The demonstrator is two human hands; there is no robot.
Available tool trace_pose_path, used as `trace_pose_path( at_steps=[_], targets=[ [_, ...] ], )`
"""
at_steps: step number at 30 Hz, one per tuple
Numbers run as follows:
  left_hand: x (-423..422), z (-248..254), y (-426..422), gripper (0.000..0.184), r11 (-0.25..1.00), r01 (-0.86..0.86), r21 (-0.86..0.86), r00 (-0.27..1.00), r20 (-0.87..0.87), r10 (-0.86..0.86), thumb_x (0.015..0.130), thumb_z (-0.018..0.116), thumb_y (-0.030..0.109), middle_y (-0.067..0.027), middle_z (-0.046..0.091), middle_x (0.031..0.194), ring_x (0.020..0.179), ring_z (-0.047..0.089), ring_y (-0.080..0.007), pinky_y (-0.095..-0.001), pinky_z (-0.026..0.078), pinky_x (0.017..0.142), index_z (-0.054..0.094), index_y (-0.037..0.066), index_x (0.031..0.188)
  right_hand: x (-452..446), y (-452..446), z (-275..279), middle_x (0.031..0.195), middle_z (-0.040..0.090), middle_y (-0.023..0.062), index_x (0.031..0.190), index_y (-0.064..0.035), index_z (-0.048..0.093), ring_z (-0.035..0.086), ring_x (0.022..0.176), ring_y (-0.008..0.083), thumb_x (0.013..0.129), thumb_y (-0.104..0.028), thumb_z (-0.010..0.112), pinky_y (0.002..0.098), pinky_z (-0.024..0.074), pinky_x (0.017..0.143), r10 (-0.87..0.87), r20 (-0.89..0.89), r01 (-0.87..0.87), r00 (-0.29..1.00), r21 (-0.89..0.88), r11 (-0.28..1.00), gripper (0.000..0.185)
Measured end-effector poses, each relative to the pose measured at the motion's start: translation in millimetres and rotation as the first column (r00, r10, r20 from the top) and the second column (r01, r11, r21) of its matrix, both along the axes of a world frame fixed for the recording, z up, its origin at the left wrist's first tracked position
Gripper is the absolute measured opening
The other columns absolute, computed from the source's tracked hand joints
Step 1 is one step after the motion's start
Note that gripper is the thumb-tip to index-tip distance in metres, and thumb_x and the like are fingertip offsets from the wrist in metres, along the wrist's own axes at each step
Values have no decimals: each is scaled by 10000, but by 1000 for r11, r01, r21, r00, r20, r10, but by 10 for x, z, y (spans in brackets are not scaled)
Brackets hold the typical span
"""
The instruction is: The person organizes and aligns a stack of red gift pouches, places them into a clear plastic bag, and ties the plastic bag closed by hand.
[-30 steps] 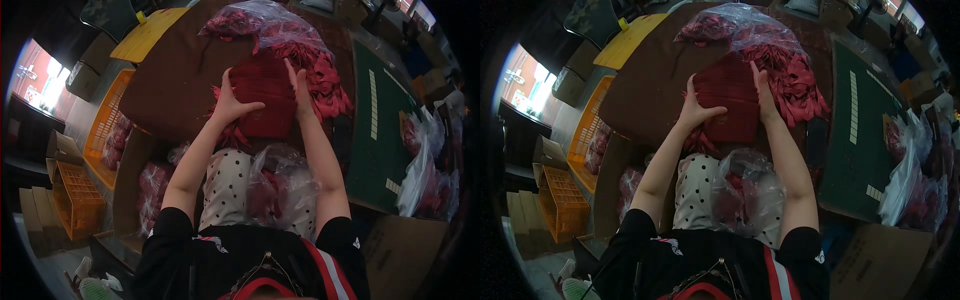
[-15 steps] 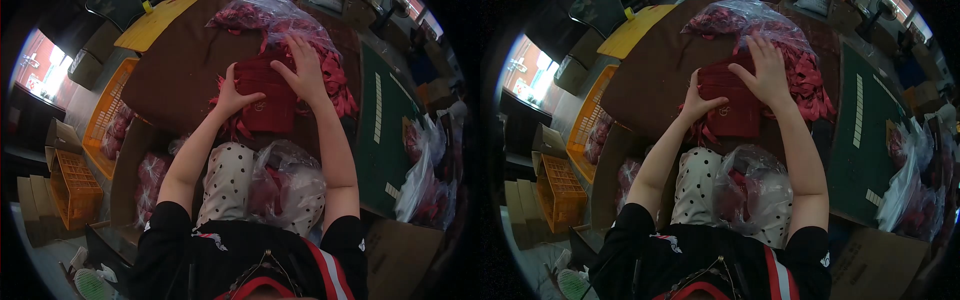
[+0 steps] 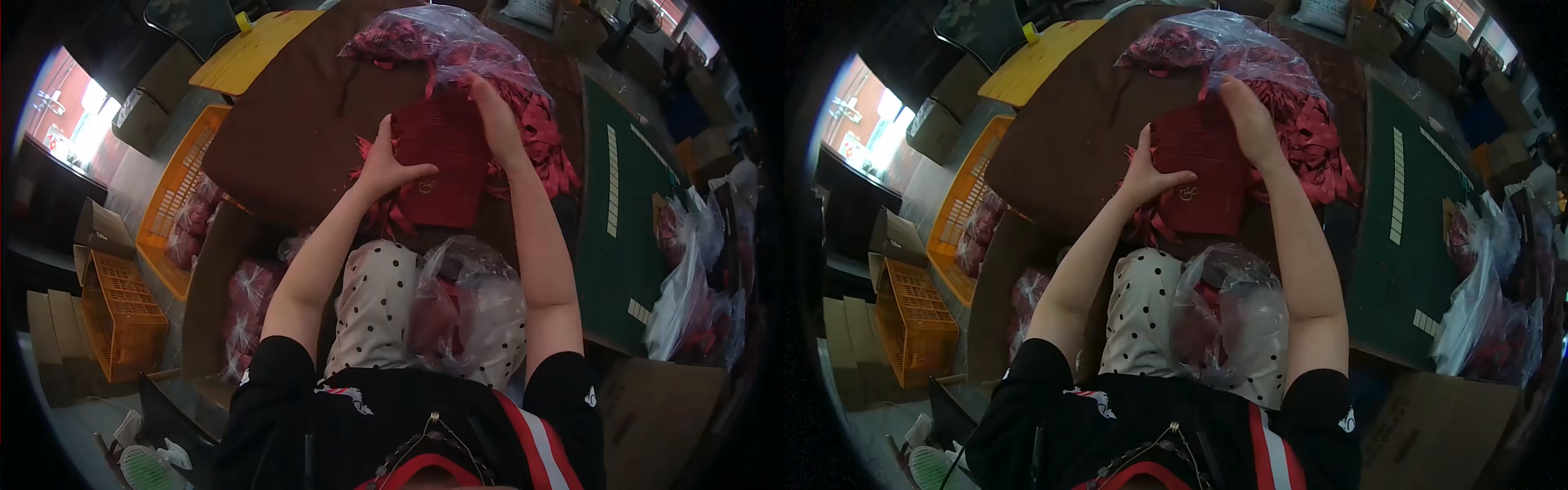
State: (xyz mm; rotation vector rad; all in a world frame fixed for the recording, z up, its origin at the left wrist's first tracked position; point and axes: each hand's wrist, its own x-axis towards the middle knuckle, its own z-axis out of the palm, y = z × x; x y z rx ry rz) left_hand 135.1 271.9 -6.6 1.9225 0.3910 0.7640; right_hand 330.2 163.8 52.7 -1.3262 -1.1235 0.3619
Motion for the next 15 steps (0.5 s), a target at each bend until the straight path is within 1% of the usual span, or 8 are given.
trace_pose_path(
  at_steps=[1, 2, 3, 5, 7, 9, 13, 15],
  targets=[
    [-2, -31, 27, 1228, 1000, 6, 20, 1000, 8, -6, 608, 953, 367, -193, 464, 1434, 1331, 482, -277, -386, 399, 1113, 207, -27, 1501, 118, -95, 2, 1406, 531, 85, 1451, -7, 472, 454, 1325, 159, 1064, -452, 430, 310, 309, 1143, -89, -155, 94, 984, 23, 995, 591],
    [-5, -62, 37, 1228, 1000, 10, 18, 1000, 8, -10, 608, 953, 367, -193, 464, 1434, 1331, 482, -277, -386, 399, 1113, 207, -27, 1501, 541, -24, -303, 1404, 524, 76, 1449, -6, 466, 468, 1308, 169, 1045, -536, 414, 320, 317, 1136, -68, -149, 65, 987, -19, 998, 668],
    [-6, -89, 47, 1216, 999, 19, 43, 1000, 11, -19, 607, 954, 362, -186, 472, 1419, 1322, 486, -274, -388, 403, 1108, 217, -19, 1497, 589, -39, -499, 1404, 524, 76, 1449, -6, 466, 468, 1308, 169, 1045, -536, 414, 320, 317, 1136, -75, -152, 73, 986, -18, 997, 668],
    [-9, -127, 86, 1204, 996, 34, 77, 999, 18, -35, 606, 954, 357, -178, 481, 1404, 1314, 490, -270, -390, 406, 1103, 228, -11, 1493, 662, -44, -650, 1428, 505, 66, 1453, -30, 452, 465, 1319, 181, 1020, -616, 383, 342, 317, 1139, 80, -428, -114, 900, -55, 992, 732],
    [-88, -190, 70, 1181, 993, 81, 89, 996, 29, -84, 597, 958, 343, -166, 488, 1378, 1294, 497, -268, -392, 411, 1093, 252, 8, 1483, 251, -238, -343, 1454, 481, 54, 1445, -59, 443, 471, 1321, 192, 998, -667, 360, 361, 333, 1132, 13, -322, -46, 947, -94, 994, 759],
    [-154, -110, 14, 1169, 992, 51, 115, 998, 42, -56, 591, 959, 338, -159, 489, 1368, 1290, 496, -268, -392, 412, 1090, 268, 15, 1477, 162, -295, -382, 1499, 450, 72, 1504, -78, 407, 382, 1404, 206, 999, -671, 359, 373, 267, 1176, 259, -648, -312, 717, 34, 949, 780],
    [-204, -120, -74, 1174, 994, 2, 109, 995, 99, -13, 582, 962, 319, -150, 484, 1380, 1297, 490, -268, -386, 405, 1094, 272, 20, 1482, 48, -569, -484, 1468, 465, 58, 1498, -98, 403, 413, 1365, 193, 962, -710, 397, 372, 291, 1161, 409, -567, -414, 715, 128, 901, 813],
    [-188, -154, -106, 1186, 995, -4, 104, 994, 110, -7, 581, 963, 313, -151, 473, 1395, 1310, 479, -269, -388, 395, 1104, 261, 25, 1492, -154, -796, -390, 1551, 357, 76, 1557, -96, 274, 336, 1432, 232, 828, -705, 635, 392, 255, 1187, 441, -495, -442, 748, 124, 888, 1016]
  ],
)
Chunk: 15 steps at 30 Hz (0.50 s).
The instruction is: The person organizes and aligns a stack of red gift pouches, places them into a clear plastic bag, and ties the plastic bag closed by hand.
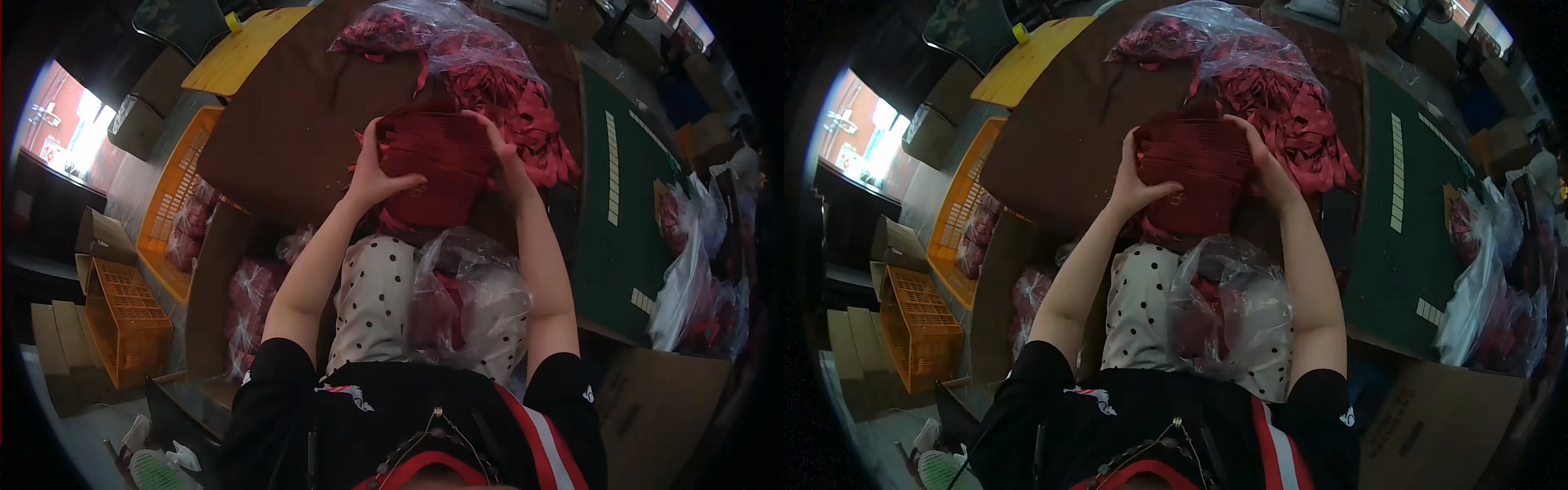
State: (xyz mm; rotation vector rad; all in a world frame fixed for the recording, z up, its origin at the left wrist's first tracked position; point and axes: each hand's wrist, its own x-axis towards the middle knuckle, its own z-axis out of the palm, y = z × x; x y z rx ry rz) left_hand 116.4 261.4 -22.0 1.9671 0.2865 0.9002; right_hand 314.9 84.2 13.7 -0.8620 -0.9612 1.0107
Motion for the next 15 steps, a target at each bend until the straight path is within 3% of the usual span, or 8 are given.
trace_pose_path(
  at_steps=[1, 3, 4, 5, 7, 8, 10, 15],
  targets=[
    [10, -17, -14, 1200, 1000, -8, -1, 1000, 11, 8, 579, 964, 308, -152, 463, 1411, 1324, 467, -270, -389, 385, 1114, 249, 30, 1501, -34, -70, -25, 1551, 357, 76, 1557, -96, 274, 336, 1432, 232, 828, -705, 635, 392, 255, 1187, -5, 1, 5, 1000, -4, 1000, 1016],
    [30, 3, 25, 1213, 998, 47, -32, 999, -23, -47, 576, 966, 291, -152, 444, 1435, 1343, 447, -268, -392, 372, 1126, 235, 47, 1514, -84, -158, -84, 1629, 179, 111, 1595, -93, 92, 188, 1506, 275, 626, -603, 861, 420, 197, 1216, -152, 527, 142, 836, 58, 988, 1338],
    [21, 19, 25, 1228, 994, 93, -59, 994, -51, -96, 574, 967, 274, -153, 425, 1458, 1363, 427, -266, -396, 358, 1138, 221, 64, 1526, -88, -175, -85, 1657, 27, 147, 1594, -100, -44, 53, 1535, 306, 523, -497, 953, 448, 143, 1232, -144, 655, 154, 742, 43, 987, 1516],
    [2, 36, 15, 1228, 994, 93, -59, 994, -53, -96, 574, 967, 274, -153, 425, 1458, 1363, 427, -266, -396, 358, 1138, 221, 64, 1526, -116, -189, -95, 1657, 27, 147, 1594, -100, -44, 53, 1535, 306, 523, -497, 953, 448, 143, 1232, -145, 653, 155, 743, 43, 987, 1516],
    [-41, 196, -42, 1207, 905, 283, -318, 954, -5, -300, 584, 961, 215, -143, 424, 1470, 1370, 422, -260, -401, 356, 1142, 226, 99, 1534, -224, -205, -54, 1661, 7, 156, 1594, -111, -59, 56, 1535, 325, 534, -474, 955, 459, 145, 1233, -274, 758, 307, 592, 102, 946, 1511],
    [-70, 200, -26, 1207, 905, 286, -316, 953, -9, -304, 584, 961, 215, -143, 424, 1470, 1370, 422, -260, -401, 356, 1142, 226, 99, 1534, -210, -213, -54, 1661, 7, 156, 1594, -111, -59, 56, 1535, 325, 534, -474, 955, 459, 145, 1233, -280, 755, 312, 593, 105, 944, 1511],
    [-120, 245, 17, 1187, 956, 276, -98, 951, -120, -286, 601, 946, 153, -130, 445, 1461, 1350, 450, -247, -402, 372, 1133, 221, 119, 1540, -135, -180, -41, 1665, 48, 135, 1599, -94, -9, 75, 1536, 289, 518, -387, 969, 430, 117, 1239, -327, 764, 336, 556, 152, 929, 1487],
    [-129, 320, -35, 1136, 955, 256, -147, 947, -157, -279, 610, 940, 131, -112, 484, 1416, 1320, 479, -234, -391, 400, 1110, 262, 117, 1522, -18, -113, -24, 1659, 91, 138, 1600, -100, 23, 120, 1529, 283, 546, -349, 966, 420, 147, 1235, -294, 741, 287, 604, 142, 948, 1436]
  ],
)
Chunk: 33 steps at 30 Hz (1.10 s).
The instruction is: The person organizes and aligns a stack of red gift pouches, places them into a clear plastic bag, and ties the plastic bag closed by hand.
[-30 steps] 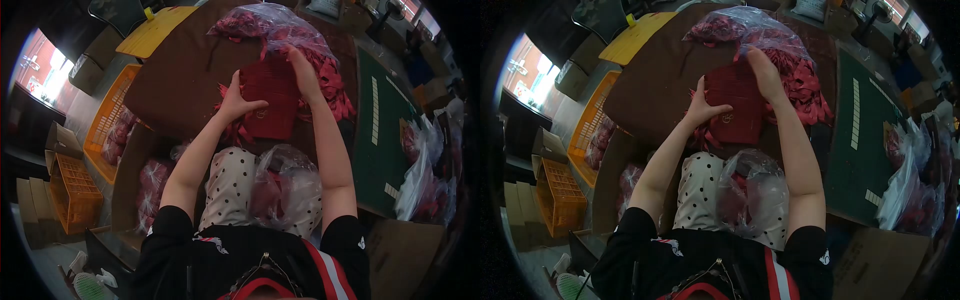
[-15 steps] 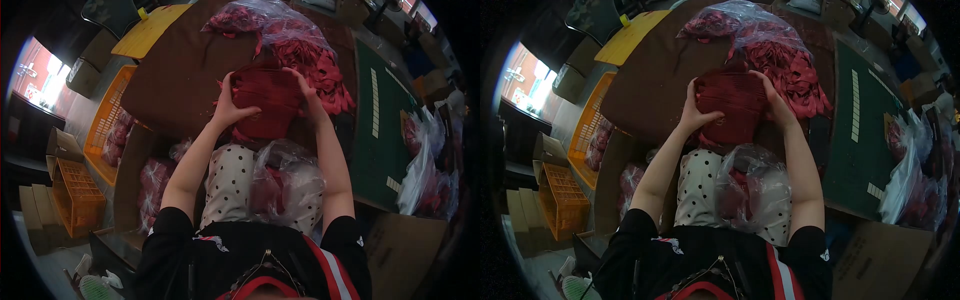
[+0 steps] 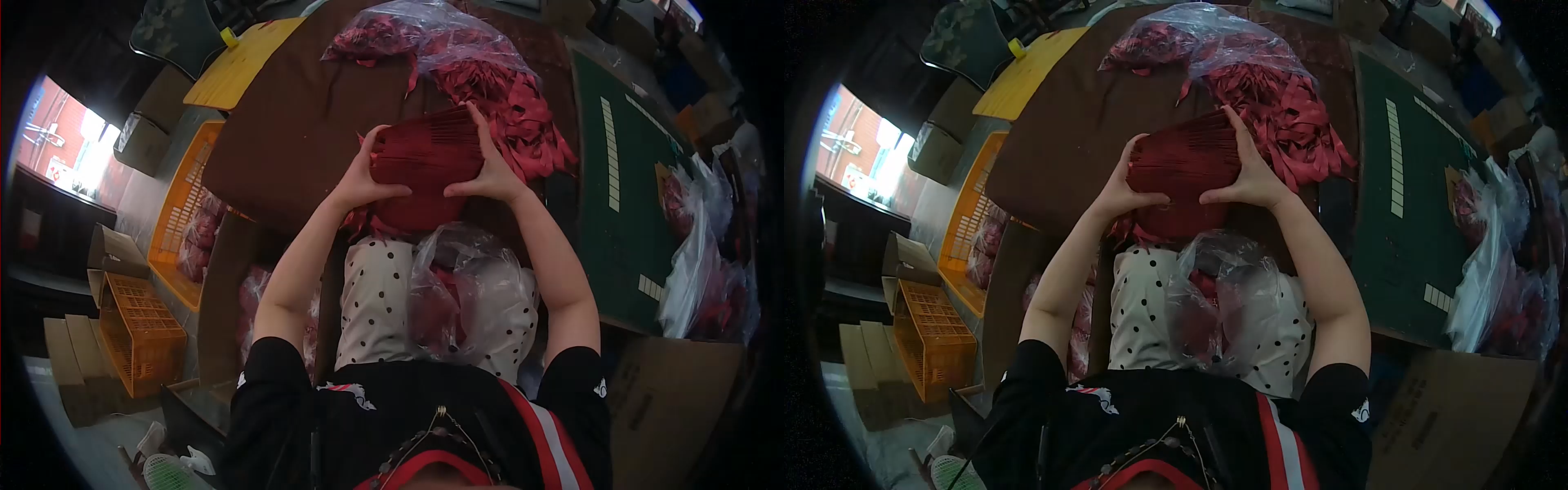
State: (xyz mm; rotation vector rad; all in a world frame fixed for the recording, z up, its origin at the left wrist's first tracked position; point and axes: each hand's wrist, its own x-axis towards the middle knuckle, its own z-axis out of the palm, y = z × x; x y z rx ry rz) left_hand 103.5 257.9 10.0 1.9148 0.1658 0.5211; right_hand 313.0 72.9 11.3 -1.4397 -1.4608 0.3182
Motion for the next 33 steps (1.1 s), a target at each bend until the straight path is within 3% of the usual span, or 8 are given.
trace_pose_path(
  at_steps=[5, 13, 16, 19, 26, 29, 32, 33],
  targets=[
    [127, -23, 47, 1088, 987, -5, -163, 1000, -10, 4, 614, 943, 133, -101, 494, 1390, 1307, 480, -218, -380, 414, 1094, 306, 99, 1495, 76, 85, -61, 1637, 175, 134, 1597, -97, 94, 189, 1508, 274, 581, -298, 952, 411, 179, 1225, -65, -33, 66, 997, 24, 998, 1346],
    [254, -257, 21, 1317, 1000, -28, 13, 992, 127, 26, 616, 948, 159, -143, 277, 1555, 1384, 394, -244, -390, 379, 1135, 60, 116, 1587, 101, 6, 39, 1560, 313, 135, 1494, -118, 278, 303, 1456, 302, 626, -246, 924, 427, 281, 1184, 4, -178, -6, 984, -12, 1000, 1089],
    [273, -310, 68, 1370, 997, -28, 71, 994, 109, 20, 616, 954, 202, -164, 219, 1577, 1424, 343, -252, -404, 348, 1160, -12, 107, 1583, 154, 42, -96, 1536, 344, 120, 1441, -138, 324, 313, 1451, 291, 627, -227, 925, 432, 295, 1175, -5, -25, 8, 1000, 133, 991, 1016],
    [285, -245, -47, 1395, 993, 43, -113, 994, 109, -30, 600, 961, 246, -181, 221, 1576, 1441, 318, -266, -418, 318, 1177, -24, 102, 1578, 104, -1, -136, 1545, 326, 120, 1499, -140, 266, 303, 1456, 299, 628, -246, 928, 444, 288, 1178, -5, -85, 12, 996, 80, 997, 1099],
    [336, -265, 52, 1418, 997, 3, 73, 999, 41, -6, 545, 982, 271, -173, 260, 1555, 1415, 352, -291, -419, 320, 1171, 12, 145, 1572, 78, -36, -147, 1496, 348, 134, 1588, -145, 108, 378, 1382, 296, 600, -283, 945, 422, 323, 1152, 2, -45, 2, 999, 83, 997, 1303],
    [273, -132, 40, 1184, 999, 36, -4, 990, 136, -36, 660, 925, 230, -143, 373, 1495, 1362, 415, -280, -409, 359, 1132, 165, 133, 1563, 130, 24, -171, 1469, 376, 120, 1535, -124, 219, 399, 1367, 285, 603, -270, 940, 407, 341, 1140, -17, -27, 20, 1000, 104, 994, 1188],
    [285, -70, 42, 819, 914, 116, -388, 985, 160, -57, 880, 759, 367, -97, 480, 1413, 1292, 480, -238, -379, 391, 1089, 325, 109, 1525, 132, 31, -210, 1469, 380, 118, 1489, -119, 276, 405, 1365, 281, 601, -276, 940, 404, 343, 1140, -13, -42, 16, 999, 86, 996, 1120],
    [322, -82, 17, 884, 874, 62, -483, 989, 150, 12, 842, 625, 601, -91, 469, 1432, 1310, 475, -241, -401, 392, 1101, 339, 117, 1524, 126, 29, -200, 1469, 380, 118, 1469, -118, 294, 406, 1365, 280, 598, -285, 942, 405, 343, 1141, 0, -80, 5, 997, 71, 997, 1098]
  ],
)
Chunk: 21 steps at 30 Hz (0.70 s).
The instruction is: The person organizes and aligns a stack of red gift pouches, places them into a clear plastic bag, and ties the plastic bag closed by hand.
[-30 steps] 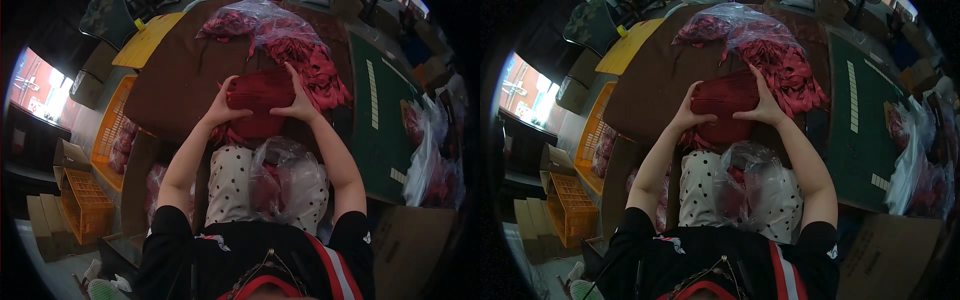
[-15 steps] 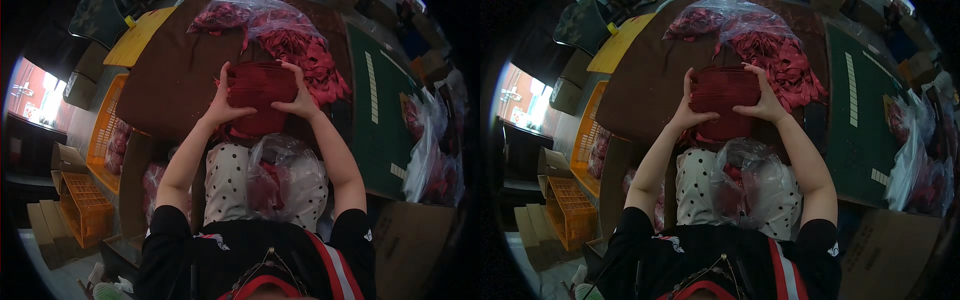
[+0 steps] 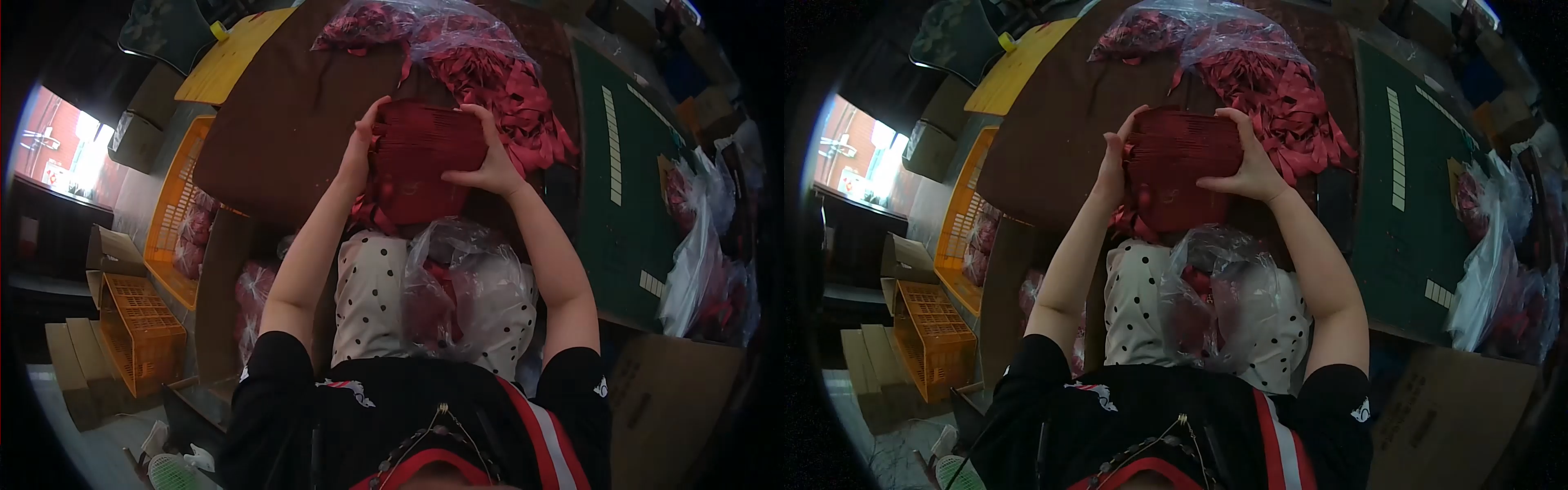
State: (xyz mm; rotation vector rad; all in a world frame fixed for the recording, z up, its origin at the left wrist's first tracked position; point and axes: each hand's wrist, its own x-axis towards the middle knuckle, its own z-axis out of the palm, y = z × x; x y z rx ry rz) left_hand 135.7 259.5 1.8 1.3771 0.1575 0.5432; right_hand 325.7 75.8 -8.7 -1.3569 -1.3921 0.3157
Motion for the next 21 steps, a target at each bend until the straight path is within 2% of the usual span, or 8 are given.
trace_pose_path(
  at_steps=[1, 5, 7, 13, 15, 17, 20, 21],
  targets=[
    [51, -6, -13, 1020, 993, -53, -103, 999, -13, 52, 803, 491, 834, -85, 459, 1452, 1328, 469, -244, -423, 393, 1112, 354, 125, 1523, -2, -8, 14, 1469, 380, 118, 1469, -118, 294, 406, 1365, 280, 598, -285, 942, 405, 343, 1141, 1, 3, -1, 1000, 1, 1000, 1098],
    [360, -11, 117, 834, 988, -155, -19, 985, -82, 153, 959, 380, 728, -66, 510, 1414, 1237, 520, -180, -344, 411, 1055, 379, 112, 1521, 1, -32, 45, 1480, 355, 116, 1505, -118, 256, 359, 1395, 281, 585, -276, 944, 414, 291, 1170, -26, 81, 25, 996, 16, 1000, 1159],
    [428, 55, 143, 897, 996, -91, -5, 988, -124, 89, 892, 424, 768, -72, 398, 1521, 1335, 461, -251, -423, 406, 1106, 286, 193, 1567, 7, -9, 43, 1491, 360, 125, 1512, -127, 242, 385, 1388, 297, 588, -303, 944, 425, 320, 1161, -52, 109, 48, 993, 39, 998, 1174],
    [344, 164, 36, 852, 992, -85, -92, 980, -185, 66, 916, 451, 732, -68, 282, 1600, 1403, 392, -263, -406, 384, 1130, 147, 327, 1601, -31, 40, 12, 1519, 328, 134, 1549, -132, 194, 343, 1420, 301, 593, -318, 937, 432, 289, 1182, -87, 96, 82, 992, 59, 995, 1225],
    [284, 18, 136, 957, 990, -56, -127, 987, -156, 36, 889, 537, 709, -111, 244, 1609, 1430, 351, -272, -407, 376, 1130, 55, 294, 1604, -34, 27, 35, 1541, 304, 139, 1556, -130, 182, 321, 1435, 301, 596, -321, 933, 437, 279, 1188, -13, -57, 14, 998, 17, 1000, 1234],
    [206, -73, 261, 1082, 987, -26, -160, 994, -112, 8, 862, 623, 686, -155, 206, 1618, 1456, 311, -282, -408, 368, 1129, -36, 262, 1607, 6, 26, 8, 1548, 298, 140, 1562, -135, 171, 317, 1439, 302, 596, -311, 934, 439, 277, 1190, -39, 18, 39, 999, 18, 999, 1243],
    [7, -73, 317, 1165, 998, 55, 4, 976, -213, -53, 859, 754, 472, -167, 194, 1621, 1476, 273, -268, -405, 320, 1162, -130, 272, 1591, 31, 35, 11, 1563, 284, 140, 1577, -154, 141, 304, 1450, 302, 594, -295, 936, 443, 272, 1192, -74, 101, 71, 992, 31, 997, 1272],
    [-86, -20, 253, 1219, 961, 192, 197, 973, -165, -161, 836, 791, 358, -174, 186, 1624, 1477, 271, -267, -399, 294, 1175, -169, 254, 1580, 22, 27, 13, 1571, 276, 139, 1585, -168, 121, 295, 1457, 302, 591, -290, 937, 445, 269, 1194, -75, 117, 71, 990, 36, 997, 1292]
  ],
)
